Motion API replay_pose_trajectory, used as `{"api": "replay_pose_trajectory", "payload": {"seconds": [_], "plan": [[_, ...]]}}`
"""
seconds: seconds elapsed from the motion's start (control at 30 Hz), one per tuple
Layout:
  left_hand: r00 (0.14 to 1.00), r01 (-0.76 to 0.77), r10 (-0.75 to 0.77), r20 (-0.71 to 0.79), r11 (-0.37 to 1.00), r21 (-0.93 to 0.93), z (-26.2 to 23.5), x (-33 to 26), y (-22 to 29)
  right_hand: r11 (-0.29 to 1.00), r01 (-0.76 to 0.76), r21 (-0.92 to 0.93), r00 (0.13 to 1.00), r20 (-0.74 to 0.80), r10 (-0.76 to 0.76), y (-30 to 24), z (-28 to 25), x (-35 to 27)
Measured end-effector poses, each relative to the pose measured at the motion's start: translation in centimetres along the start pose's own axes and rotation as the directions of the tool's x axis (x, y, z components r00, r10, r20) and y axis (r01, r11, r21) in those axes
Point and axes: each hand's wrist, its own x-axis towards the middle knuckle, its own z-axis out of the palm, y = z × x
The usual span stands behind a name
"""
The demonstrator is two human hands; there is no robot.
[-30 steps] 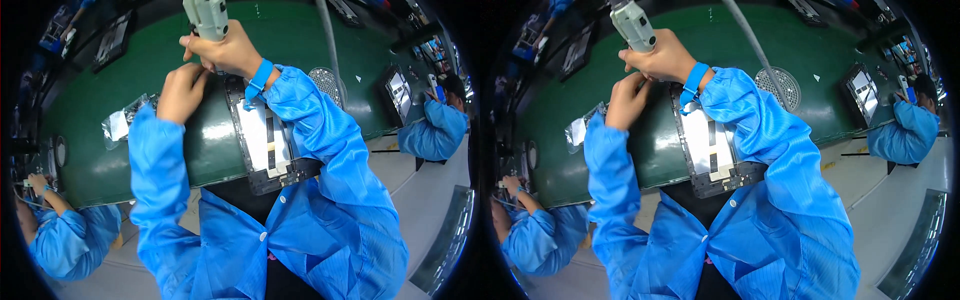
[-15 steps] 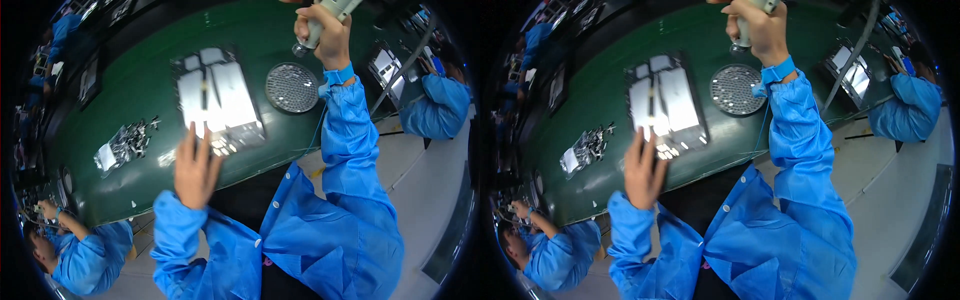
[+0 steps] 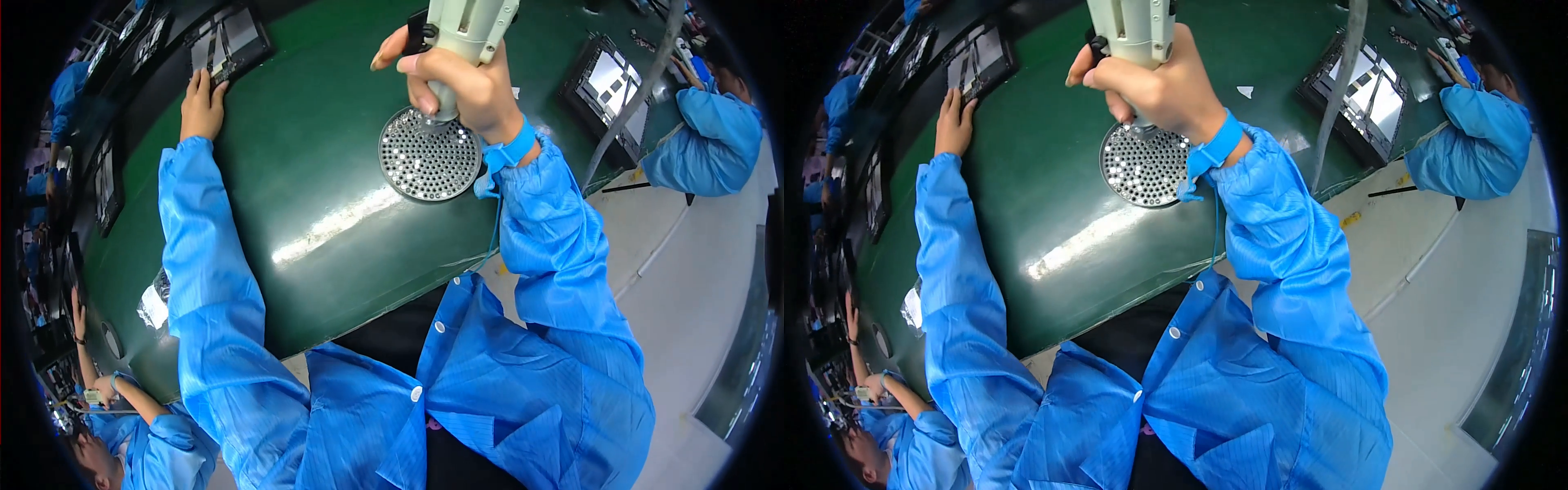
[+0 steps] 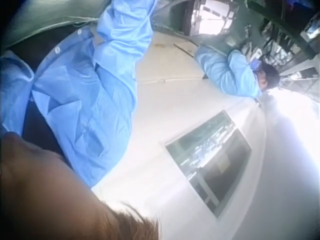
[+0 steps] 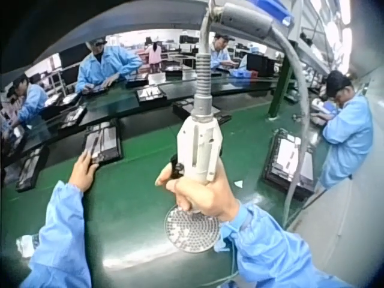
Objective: The person assembles tablet devices by placing small components onto each unit, picking screws, fastening them with an electric screwdriver, and setting the devices onto the conveyor belt.
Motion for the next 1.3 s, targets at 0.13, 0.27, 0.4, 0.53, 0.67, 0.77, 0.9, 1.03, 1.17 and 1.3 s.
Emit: {"api": "replay_pose_trajectory", "payload": {"seconds": [0.13, 0.27, 0.4, 0.53, 0.67, 0.77, 0.9, 1.03, 1.17, 1.3], "plan": [[0.982, -0.06, 0.121, -0.146, 0.929, 0.366, -4.7, 0.2, 8.5, 0.998, -0.037, 0.059, 0.998, 0.053, 0.034, 0.8, 0.1, -0.6], [0.946, -0.323, 0.306, -0.108, 0.861, -0.393, -16.0, -4.7, 23.6, 0.997, -0.049, 0.058, 0.998, 0.051, 0.046, 1.3, 0.5, -1.1], [0.879, -0.387, 0.462, -0.114, 0.555, -0.736, -24.2, -11.3, 30.7, 0.984, -0.15, 0.1, 0.988, 0.05, 0.146, 0.4, 2.8, -1.1], [0.955, -0.044, 0.257, 0.146, 0.614, -0.788, -28.8, -10.1, 33.9, 0.992, -0.082, 0.095, 0.996, 0.05, 0.078, 0.5, 2.1, -1.2], [0.89, 0.261, 0.121, 0.44, 0.656, -0.708, -30.9, -9.4, 34.4, 0.992, -0.112, 0.064, 0.992, 0.068, 0.107, 0.8, 2.3, -1.2], [0.96, 0.196, 0.065, 0.271, 0.533, -0.823, -29.1, -10.8, 35.2, 0.99, -0.101, 0.095, 0.992, 0.079, 0.094, 1.4, 2.1, -1.2], [0.995, 0.099, -0.049, 0.086, 0.516, -0.851, -27.7, -10.9, 36.9, 0.99, -0.105, 0.093, 0.991, 0.087, 0.097, 1.3, 2.6, -1.1], [0.993, -0.088, 0.114, -0.038, 0.482, -0.872, -27.0, -11.0, 36.6, 0.991, -0.094, 0.092, 0.993, 0.085, 0.086, 1.6, 2.2, -1.1], [0.968, -0.218, 0.219, -0.127, 0.466, -0.857, -27.0, -11.2, 35.6, 0.995, -0.087, 0.045, 0.993, 0.079, 0.084, 1.6, 2.5, -1.2], [0.946, -0.191, 0.306, -0.109, 0.253, -0.948, -27.3, -10.5, 34.6, 0.993, -0.099, 0.071, 0.992, 0.089, 0.093, 1.8, 2.7, -1.3]]}}
